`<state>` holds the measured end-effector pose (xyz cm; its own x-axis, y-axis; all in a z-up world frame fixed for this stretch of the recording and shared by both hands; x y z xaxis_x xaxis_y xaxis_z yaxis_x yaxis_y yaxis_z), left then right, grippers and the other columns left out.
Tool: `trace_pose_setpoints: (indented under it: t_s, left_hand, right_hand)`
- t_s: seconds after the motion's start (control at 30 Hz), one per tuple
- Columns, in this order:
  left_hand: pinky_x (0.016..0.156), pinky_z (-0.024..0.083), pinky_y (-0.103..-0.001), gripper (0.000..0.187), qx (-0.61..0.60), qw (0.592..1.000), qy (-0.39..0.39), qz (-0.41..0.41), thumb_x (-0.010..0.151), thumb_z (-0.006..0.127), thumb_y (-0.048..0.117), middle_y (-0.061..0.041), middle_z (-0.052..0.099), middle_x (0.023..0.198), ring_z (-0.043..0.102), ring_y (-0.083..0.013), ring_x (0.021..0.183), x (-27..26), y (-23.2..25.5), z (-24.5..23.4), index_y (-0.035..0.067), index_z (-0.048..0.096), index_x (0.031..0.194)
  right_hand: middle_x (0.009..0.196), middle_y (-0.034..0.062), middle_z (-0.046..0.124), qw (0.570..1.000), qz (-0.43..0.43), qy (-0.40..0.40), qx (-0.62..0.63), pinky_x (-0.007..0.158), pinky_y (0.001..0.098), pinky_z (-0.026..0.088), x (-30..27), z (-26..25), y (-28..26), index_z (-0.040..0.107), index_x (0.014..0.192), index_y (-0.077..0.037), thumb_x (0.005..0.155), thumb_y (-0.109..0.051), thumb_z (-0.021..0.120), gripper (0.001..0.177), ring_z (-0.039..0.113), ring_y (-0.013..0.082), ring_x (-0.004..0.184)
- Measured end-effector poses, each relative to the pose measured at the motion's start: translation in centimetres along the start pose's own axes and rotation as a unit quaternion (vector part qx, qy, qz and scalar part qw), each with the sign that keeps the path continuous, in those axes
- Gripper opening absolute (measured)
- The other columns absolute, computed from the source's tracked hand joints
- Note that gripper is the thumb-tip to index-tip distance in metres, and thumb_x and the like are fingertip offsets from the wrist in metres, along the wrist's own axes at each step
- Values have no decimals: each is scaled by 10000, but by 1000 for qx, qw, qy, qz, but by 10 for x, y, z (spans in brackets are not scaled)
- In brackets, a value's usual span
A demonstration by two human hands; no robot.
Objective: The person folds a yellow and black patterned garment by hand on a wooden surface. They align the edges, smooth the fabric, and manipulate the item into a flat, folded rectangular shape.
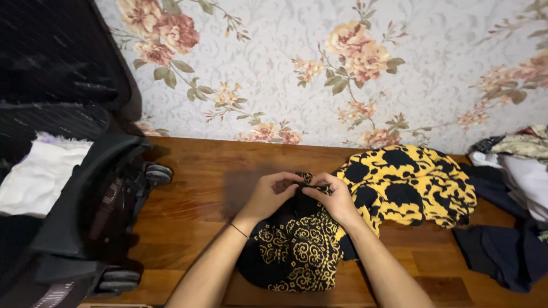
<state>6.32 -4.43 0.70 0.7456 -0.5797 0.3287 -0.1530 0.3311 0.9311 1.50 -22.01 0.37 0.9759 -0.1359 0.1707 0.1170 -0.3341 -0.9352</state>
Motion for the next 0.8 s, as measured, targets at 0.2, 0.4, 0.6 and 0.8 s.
trace_pose_setpoints:
  t_s: [0.2, 0.4, 0.6, 0.8]
  left_hand:
    - [715, 544, -274, 266, 238, 970, 39, 5, 832, 826, 168, -61, 753, 892, 665, -112, 787, -3, 20, 2, 17, 743, 1035]
    - [774, 556, -285, 167, 258, 959, 42, 109, 875, 778, 149, -98, 751, 909, 724, -149, 849, -4, 44, 8, 19, 734, 971]
    - [664, 515, -295, 150, 232, 971, 7, 63, 828, 748, 110, -86, 689, 797, 610, -121, 732, -11, 53, 11, 14, 694, 930]
    - [683, 515, -280, 127, 233, 969, 5, 86, 832, 722, 69, -68, 674, 821, 616, -102, 756, -12, 63, 17, 14, 657, 927]
  right_hand:
    - [882, 10, 748, 998, -62, 1, -21, 785, 240, 533, 7, -2, 1, 729, 917, -27, 827, -53, 793, 113, 675, 75, 840]
    - [1000, 72, 784, 987, -131, -38, -87, 838, 279, 561, -2, 3, -34, 736, 932, -6, 856, -69, 776, 106, 742, 167, 924]
    - [1382, 188, 621, 944, -283, -82, -151, 1067, 442, 425, -20, 13, -88, 730, 851, 26, 766, -22, 760, 102, 541, 372, 1317]
    - [1206, 148, 703, 947, -260, -122, -146, 1057, 442, 449, -20, 12, -76, 745, 893, 30, 829, -48, 714, 106, 577, 358, 1302]
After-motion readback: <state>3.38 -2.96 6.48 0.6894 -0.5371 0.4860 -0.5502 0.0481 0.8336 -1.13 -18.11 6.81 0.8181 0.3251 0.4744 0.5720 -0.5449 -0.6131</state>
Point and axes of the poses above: each hand's wrist, its own x-axis towards the middle knuckle, its own z-axis out of the palm, y = z × x, the point moved 7 cm from there along x, towards the middle knuckle
